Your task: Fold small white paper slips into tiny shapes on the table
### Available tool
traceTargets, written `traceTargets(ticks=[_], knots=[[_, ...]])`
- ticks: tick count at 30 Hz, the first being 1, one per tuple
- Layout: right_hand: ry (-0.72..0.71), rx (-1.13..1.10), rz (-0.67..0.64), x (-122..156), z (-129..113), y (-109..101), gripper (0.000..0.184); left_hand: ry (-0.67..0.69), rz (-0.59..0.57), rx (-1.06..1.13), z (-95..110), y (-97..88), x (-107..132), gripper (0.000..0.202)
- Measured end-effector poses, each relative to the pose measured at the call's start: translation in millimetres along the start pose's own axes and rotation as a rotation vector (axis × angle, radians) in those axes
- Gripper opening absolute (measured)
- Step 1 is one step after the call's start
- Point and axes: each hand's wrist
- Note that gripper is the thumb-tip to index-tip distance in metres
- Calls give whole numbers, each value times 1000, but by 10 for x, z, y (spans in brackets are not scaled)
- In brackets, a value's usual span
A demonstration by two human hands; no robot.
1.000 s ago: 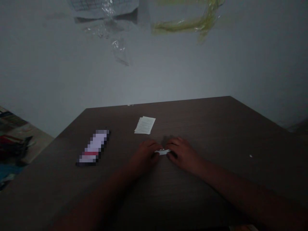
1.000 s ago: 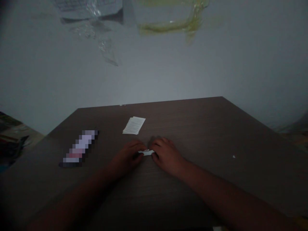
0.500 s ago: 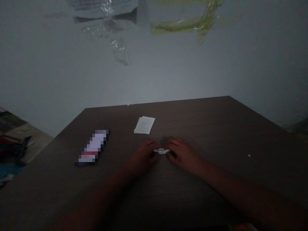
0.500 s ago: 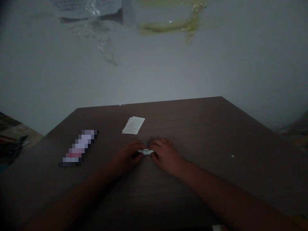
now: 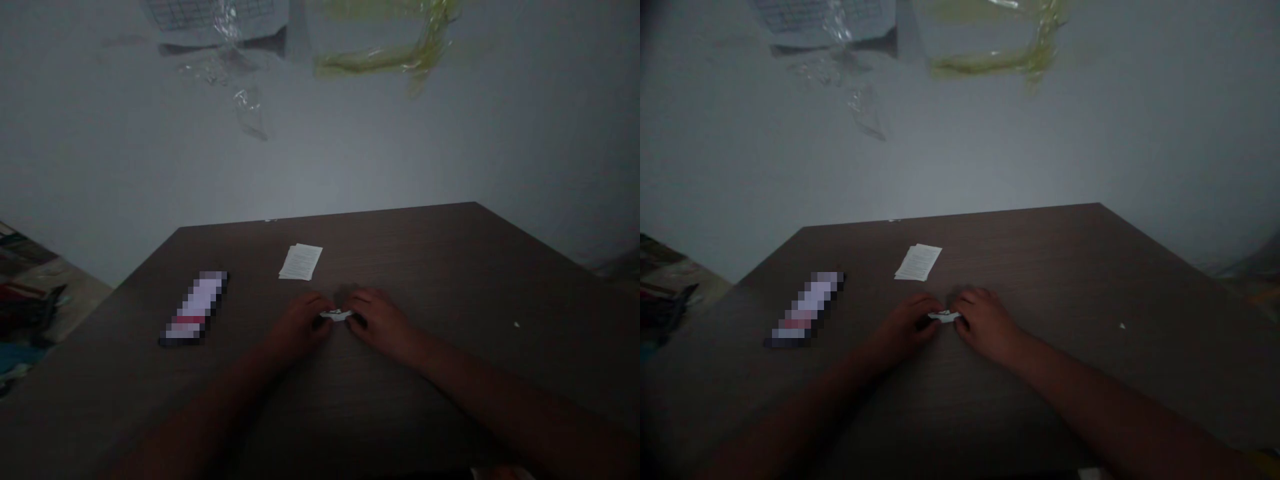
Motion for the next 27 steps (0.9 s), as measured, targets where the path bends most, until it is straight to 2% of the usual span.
traceTargets(ticks=[4, 6, 9, 14, 18, 21, 24, 27], knots=[[36, 13, -15, -12, 39, -7, 26, 14, 51, 23, -81, 16, -16, 28], [64, 30, -21, -25, 73, 2, 26, -23, 103, -28, -166, 25, -40, 22], [92, 46, -6, -60, 147, 27, 27, -113, 197, -162, -307, 20, -91, 27], [162, 106, 100, -138, 282, 24, 23, -282, 136, -351, -443, -8, -175, 57], [196, 174, 189, -162, 271, -29, 16, -295, 102, -401, -455, -31, -190, 48], [104, 160, 119, -142, 181, -58, 17, -258, 115, -414, -444, -70, -174, 37], [5, 152, 20, -111, 88, -68, 15, -226, 117, -377, -460, -114, -175, 35], [-2, 156, -26, -98, 54, -72, 14, -199, 97, -330, -522, -156, -213, 32]])
Point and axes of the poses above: each hand's wrist, its own x-axis away from the middle knuckle, its own y-axis out of the palm, z = x × y, and after that the axes turned 5 degrees about z, right-handed
